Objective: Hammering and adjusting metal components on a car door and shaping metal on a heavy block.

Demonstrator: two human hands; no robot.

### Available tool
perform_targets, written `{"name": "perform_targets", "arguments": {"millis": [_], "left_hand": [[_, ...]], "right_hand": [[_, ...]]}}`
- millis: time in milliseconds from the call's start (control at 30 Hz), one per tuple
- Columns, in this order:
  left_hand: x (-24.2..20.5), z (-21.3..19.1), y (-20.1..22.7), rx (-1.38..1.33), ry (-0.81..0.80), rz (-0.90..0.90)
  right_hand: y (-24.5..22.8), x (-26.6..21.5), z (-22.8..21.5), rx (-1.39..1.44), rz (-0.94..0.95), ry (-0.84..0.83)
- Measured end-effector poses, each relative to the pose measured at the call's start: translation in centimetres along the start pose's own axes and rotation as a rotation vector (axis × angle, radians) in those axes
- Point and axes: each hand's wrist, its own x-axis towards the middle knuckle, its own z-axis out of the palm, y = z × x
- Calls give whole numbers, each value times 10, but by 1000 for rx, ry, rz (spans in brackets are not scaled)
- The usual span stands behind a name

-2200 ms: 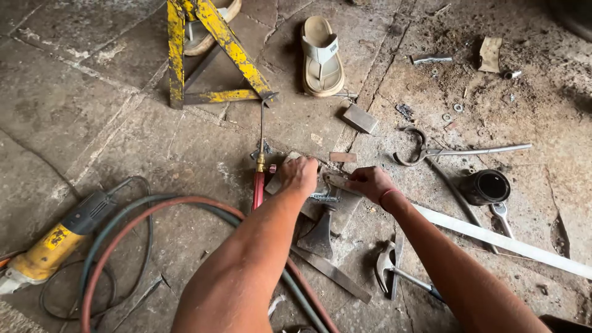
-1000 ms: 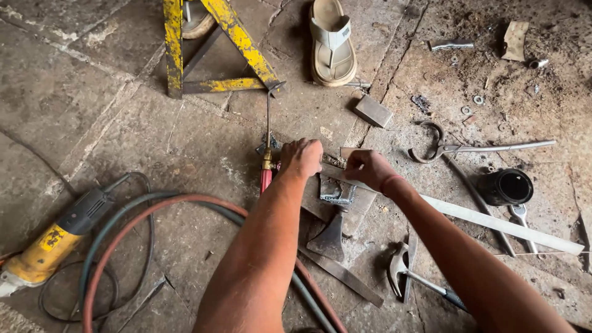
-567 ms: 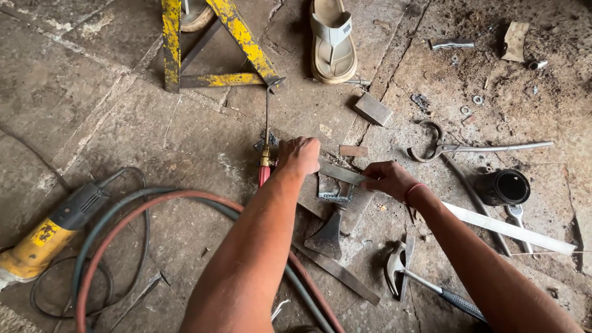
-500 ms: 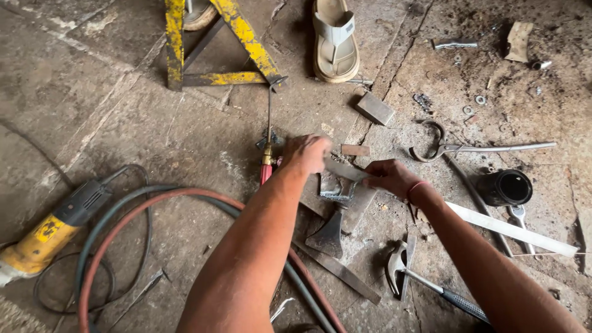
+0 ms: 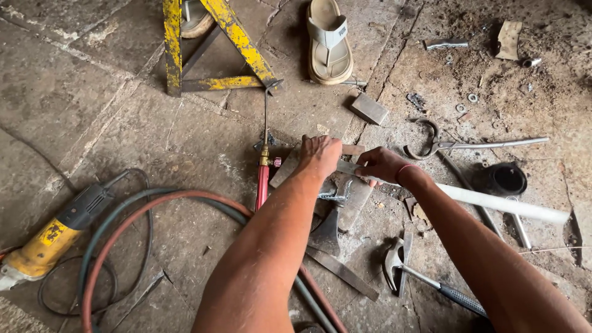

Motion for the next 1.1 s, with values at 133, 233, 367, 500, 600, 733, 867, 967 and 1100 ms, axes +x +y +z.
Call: {"name": "perform_targets", "arguments": {"millis": [133, 233, 367, 500, 600, 733, 867, 967, 1100], "left_hand": [[3, 5, 1, 51, -61, -12], [7, 18, -5, -25, 36, -38], [27, 54, -10, -205, 284, -14], [4, 17, 6, -528, 166, -334], [-4, 6, 13, -253, 163, -227], [-6, 0, 16, -323, 70, -259], [-7, -1, 17, -307, -13, -283], [0, 5, 14, -156, 65, -197], [-1, 6, 10, -122, 134, -106]], "right_hand": [[7, 7, -1, -65, 9, -11], [-5, -1, -2, -107, 32, 10], [7, 8, -2, -74, 24, -17], [21, 26, 0, 20, -38, -19], [18, 26, -2, 1, -49, -34], [11, 19, -5, -48, -13, -54], [4, 12, 0, -79, 42, -50], [17, 22, -1, 2, 25, -80], [6, 7, -2, -60, -12, -87]]}}
